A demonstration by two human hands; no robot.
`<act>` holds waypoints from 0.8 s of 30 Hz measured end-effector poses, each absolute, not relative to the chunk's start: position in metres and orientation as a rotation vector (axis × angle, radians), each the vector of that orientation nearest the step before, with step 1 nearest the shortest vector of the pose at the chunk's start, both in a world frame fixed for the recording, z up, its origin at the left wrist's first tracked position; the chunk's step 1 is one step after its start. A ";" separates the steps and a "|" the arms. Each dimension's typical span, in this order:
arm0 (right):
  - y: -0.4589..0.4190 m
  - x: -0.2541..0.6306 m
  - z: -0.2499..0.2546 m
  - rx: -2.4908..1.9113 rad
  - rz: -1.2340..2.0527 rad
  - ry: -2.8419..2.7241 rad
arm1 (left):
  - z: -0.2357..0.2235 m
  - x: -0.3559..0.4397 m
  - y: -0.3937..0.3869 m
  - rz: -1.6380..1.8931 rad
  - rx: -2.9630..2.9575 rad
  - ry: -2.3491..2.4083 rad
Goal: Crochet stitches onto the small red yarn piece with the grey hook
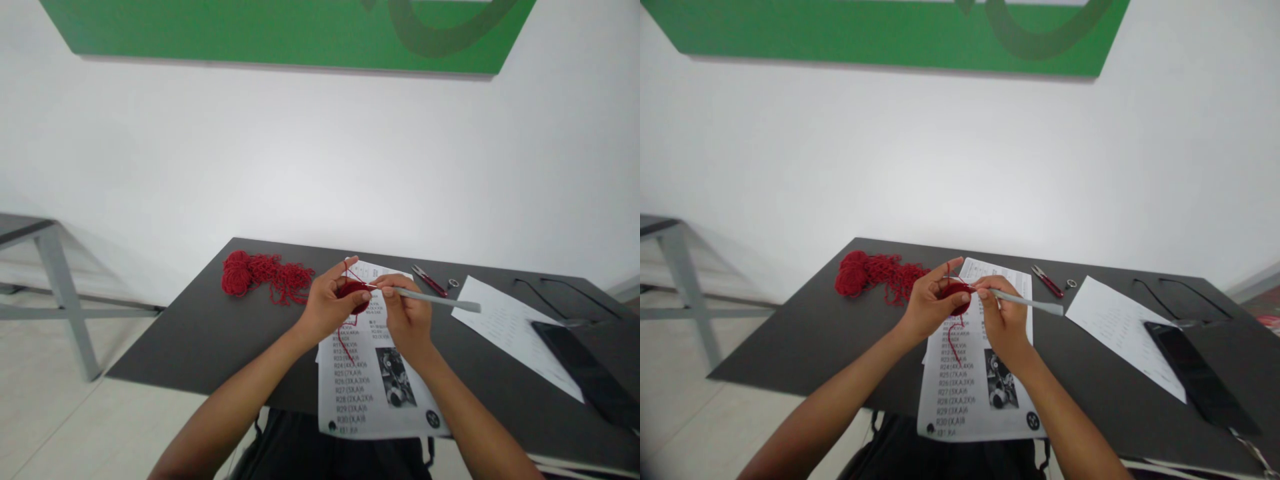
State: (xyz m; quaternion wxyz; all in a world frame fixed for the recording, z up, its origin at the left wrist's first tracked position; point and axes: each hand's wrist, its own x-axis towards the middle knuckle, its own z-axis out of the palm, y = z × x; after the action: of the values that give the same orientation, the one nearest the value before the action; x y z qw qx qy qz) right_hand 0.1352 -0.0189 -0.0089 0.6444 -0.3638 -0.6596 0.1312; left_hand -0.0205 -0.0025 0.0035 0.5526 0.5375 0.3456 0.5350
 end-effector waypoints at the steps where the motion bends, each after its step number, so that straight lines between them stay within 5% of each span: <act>1: -0.019 0.135 -0.009 -0.827 0.286 -1.513 | 0.003 -0.021 -0.002 1.271 1.282 0.820; 19: -0.018 0.131 -0.016 -0.766 0.048 -1.707 | -0.021 -0.027 0.004 1.463 2.012 1.004; 24: -0.015 0.131 -0.029 -0.780 -0.068 -1.731 | -0.017 -0.016 -0.001 1.420 1.600 0.909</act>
State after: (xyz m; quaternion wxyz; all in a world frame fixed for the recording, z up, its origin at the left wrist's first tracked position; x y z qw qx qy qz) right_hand 0.1306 -0.0153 -0.0289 0.5818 -0.3340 -0.7410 -0.0292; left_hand -0.0162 -0.0008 -0.0169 0.3974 0.6317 0.3591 0.5605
